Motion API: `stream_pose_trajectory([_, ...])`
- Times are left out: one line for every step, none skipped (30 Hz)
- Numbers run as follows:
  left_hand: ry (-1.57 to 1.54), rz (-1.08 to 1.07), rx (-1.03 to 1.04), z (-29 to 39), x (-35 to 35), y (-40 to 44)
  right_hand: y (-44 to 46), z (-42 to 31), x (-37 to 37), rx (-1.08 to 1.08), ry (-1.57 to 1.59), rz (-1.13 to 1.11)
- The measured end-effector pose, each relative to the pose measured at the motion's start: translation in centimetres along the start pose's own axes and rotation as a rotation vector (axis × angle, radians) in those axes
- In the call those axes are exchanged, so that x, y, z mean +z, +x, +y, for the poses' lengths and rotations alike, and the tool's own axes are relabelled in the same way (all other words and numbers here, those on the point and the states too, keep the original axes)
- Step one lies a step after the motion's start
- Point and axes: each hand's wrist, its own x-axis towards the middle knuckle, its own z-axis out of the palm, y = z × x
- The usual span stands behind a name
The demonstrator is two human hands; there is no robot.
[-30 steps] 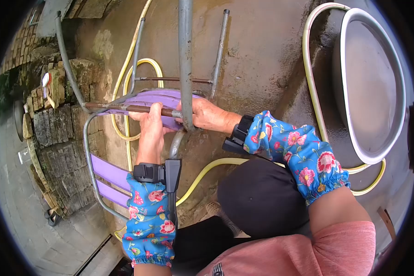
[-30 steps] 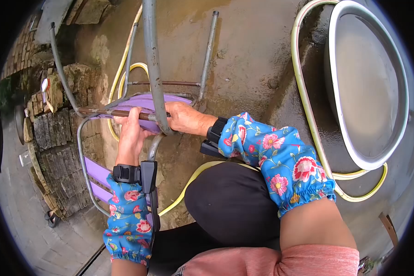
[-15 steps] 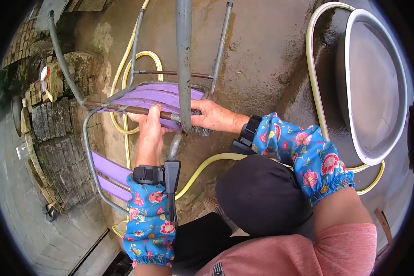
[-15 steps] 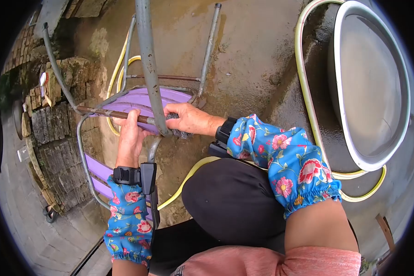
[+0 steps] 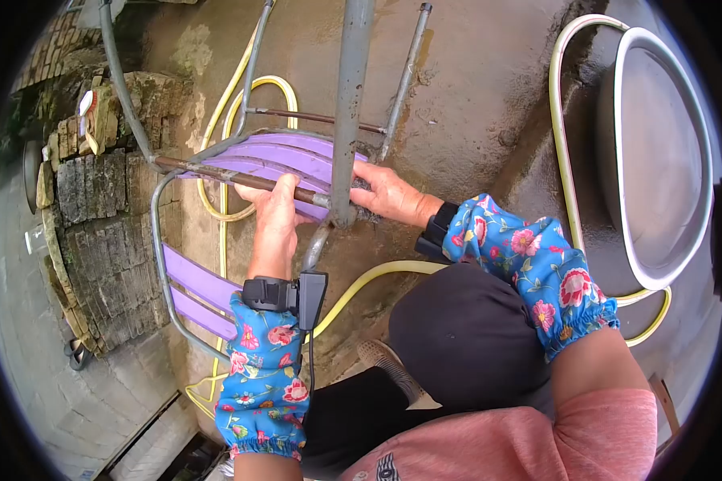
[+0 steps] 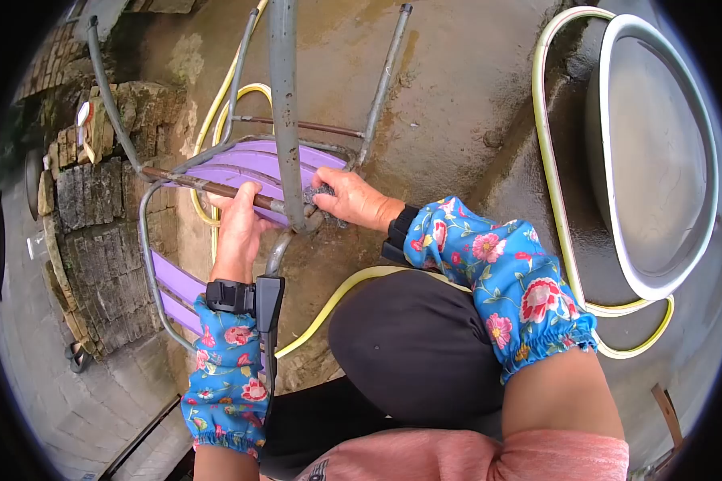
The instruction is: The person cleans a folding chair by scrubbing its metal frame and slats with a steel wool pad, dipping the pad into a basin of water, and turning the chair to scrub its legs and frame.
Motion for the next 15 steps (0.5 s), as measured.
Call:
stream_pose_trajectory([0.000,0.001,0.007,0.1,-0.2,0.5,0.9,2.2,-0.5,0.001,-0.151,0.030])
stream_pose_trajectory([0.011,-0.027,-0.032,-0.1,-0.5,0.7,1.6,3.7,-1.1,0.104,-0.275,0.030])
stream_pose_trajectory([0.022,-0.055,-0.068,-0.2,-0.6,0.7,2.1,4.3,-1.2,0.165,-0.338,0.045])
stream_pose_trajectory([0.022,-0.026,-0.043,-0.4,-0.5,0.7,2.4,4.7,-0.6,0.062,-0.264,0.033])
stream_pose_trajectory([0.025,-0.022,-0.035,-0.3,-0.7,0.8,2.6,5.1,0.5,-0.040,-0.187,0.017])
stream_pose_trajectory([0.051,-0.035,-0.034,-0.5,-1.1,0.6,2.3,2.3,1.2,-0.090,-0.072,-0.055])
stream_pose_trajectory([0.074,-0.050,-0.032,-0.7,-1.5,0.5,1.7,0.7,1.6,-0.090,-0.071,-0.057])
stream_pose_trajectory([0.052,-0.101,-0.036,-0.6,-2.0,0.5,1.4,-0.5,1.7,-0.141,0.028,-0.127])
stream_pose_trajectory([0.051,-0.101,-0.022,-0.8,-2.1,0.4,1.4,-0.9,1.9,-0.199,0.123,-0.203])
stream_pose_trajectory([0.076,-0.072,-0.013,-1.0,-2.5,0.2,1.8,1.2,2.5,-0.248,0.011,-0.222])
stream_pose_trajectory([0.105,-0.046,-0.009,-1.1,-3.1,0.0,1.5,3.2,3.4,-0.259,0.012,-0.222])
stream_pose_trajectory([0.150,-0.001,-0.009,-1.8,-3.5,0.4,1.4,4.5,3.4,-0.206,-0.075,-0.243])
stream_pose_trajectory([0.180,-0.049,0.049,-2.6,-4.1,0.5,1.8,5.1,3.2,-0.150,-0.170,-0.264])
stream_pose_trajectory([0.195,-0.070,0.084,-3.4,-4.7,1.1,1.9,5.8,3.4,-0.150,-0.179,-0.269])
stream_pose_trajectory([0.219,-0.096,0.107,-4.1,-5.2,1.3,1.8,5.5,3.8,-0.191,-0.228,-0.297])
